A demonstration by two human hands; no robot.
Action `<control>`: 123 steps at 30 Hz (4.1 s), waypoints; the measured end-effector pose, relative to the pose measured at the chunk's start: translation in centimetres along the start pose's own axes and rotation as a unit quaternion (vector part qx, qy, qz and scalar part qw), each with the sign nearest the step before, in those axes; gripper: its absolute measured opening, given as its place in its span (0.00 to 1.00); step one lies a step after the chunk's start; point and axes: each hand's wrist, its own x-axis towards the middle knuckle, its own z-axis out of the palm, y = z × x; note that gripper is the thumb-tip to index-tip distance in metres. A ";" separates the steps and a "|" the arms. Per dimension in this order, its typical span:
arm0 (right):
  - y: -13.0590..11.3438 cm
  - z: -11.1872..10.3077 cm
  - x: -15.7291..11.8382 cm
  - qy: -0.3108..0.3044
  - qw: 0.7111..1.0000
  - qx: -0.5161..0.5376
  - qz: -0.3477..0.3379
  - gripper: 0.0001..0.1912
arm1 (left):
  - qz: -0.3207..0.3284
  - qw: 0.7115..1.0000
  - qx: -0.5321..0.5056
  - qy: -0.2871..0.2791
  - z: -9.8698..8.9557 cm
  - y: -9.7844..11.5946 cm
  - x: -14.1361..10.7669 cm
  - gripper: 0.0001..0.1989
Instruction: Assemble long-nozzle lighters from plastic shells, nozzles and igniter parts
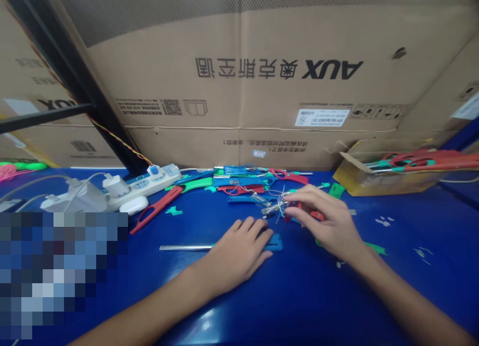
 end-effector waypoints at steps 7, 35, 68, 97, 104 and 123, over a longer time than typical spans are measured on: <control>0.2 0.1 -0.1 -0.016 1.000 -0.008 -0.015 0.11 | -0.003 1.000 -0.004 -0.010 -0.1 0.0 0.0 0.20; 0.1 0.1 -0.8 -0.160 0.986 -0.034 0.036 0.20 | -0.008 1.000 0.000 -0.010 0.1 0.1 0.0 0.20; -0.7 0.0 -0.6 -0.164 0.986 -0.019 0.029 0.21 | -0.001 1.000 -0.016 -0.026 0.0 0.3 -0.2 0.20; 0.0 -0.3 -0.1 -0.077 0.997 0.015 0.006 0.14 | -0.026 0.992 -0.120 -0.022 -0.5 -0.2 0.2 0.16; 0.0 -0.1 -0.3 -0.099 0.995 -0.002 -0.001 0.20 | -0.029 0.992 -0.115 -0.029 -0.4 -0.2 0.3 0.16; 0.2 -0.3 0.0 -0.079 0.996 0.025 0.021 0.11 | -0.024 0.994 -0.110 -0.010 -0.4 -0.2 0.2 0.16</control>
